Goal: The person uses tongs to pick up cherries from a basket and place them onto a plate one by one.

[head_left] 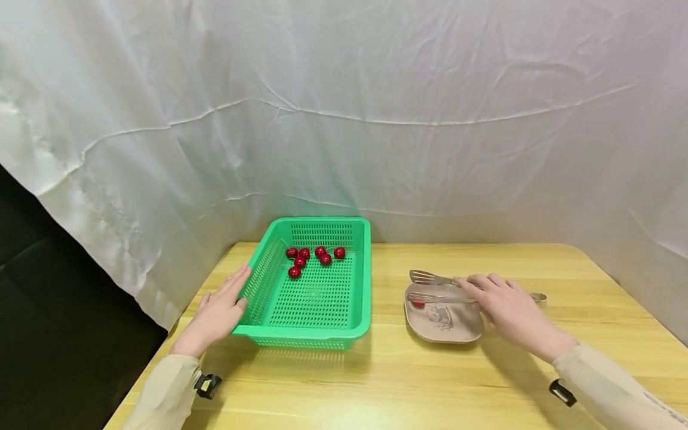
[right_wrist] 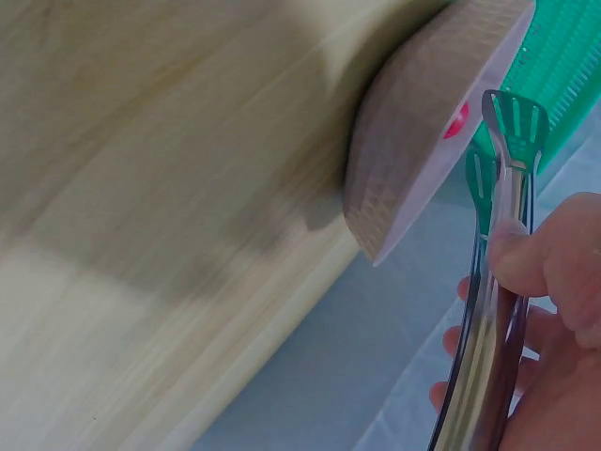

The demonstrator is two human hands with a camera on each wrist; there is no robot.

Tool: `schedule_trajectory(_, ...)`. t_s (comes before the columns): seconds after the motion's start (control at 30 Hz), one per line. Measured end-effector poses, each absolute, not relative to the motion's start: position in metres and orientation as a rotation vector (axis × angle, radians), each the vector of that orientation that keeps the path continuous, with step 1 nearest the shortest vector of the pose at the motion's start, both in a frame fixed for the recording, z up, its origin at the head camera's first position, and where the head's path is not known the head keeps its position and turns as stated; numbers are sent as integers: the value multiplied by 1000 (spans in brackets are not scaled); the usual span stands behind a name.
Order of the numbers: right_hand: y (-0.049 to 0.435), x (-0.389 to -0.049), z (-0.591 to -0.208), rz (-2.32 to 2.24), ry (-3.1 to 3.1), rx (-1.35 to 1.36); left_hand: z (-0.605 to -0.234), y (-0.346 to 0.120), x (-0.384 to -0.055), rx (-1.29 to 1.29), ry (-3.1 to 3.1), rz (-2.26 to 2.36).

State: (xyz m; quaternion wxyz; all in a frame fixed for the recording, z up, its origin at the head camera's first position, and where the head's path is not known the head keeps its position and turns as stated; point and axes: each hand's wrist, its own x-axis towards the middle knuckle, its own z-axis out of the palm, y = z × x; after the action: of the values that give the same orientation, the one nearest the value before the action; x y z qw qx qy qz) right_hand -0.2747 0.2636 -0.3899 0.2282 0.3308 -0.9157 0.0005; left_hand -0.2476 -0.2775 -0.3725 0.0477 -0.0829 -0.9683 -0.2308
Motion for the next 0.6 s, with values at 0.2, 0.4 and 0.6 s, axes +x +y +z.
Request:
schedule_trajectory(0.2,259,-278,-386,25,-2547,908,-371,-277,-247,-244,-2950,-693)
schedule_trajectory(0.4,251,-284,-378,66,-2521,905,-372,-278,-246,-235,-2952,-669)
schedule_trajectory(0.6,244,-291,-365,174,-2485,866,-372,-276,-247,-229,-2954,-669)
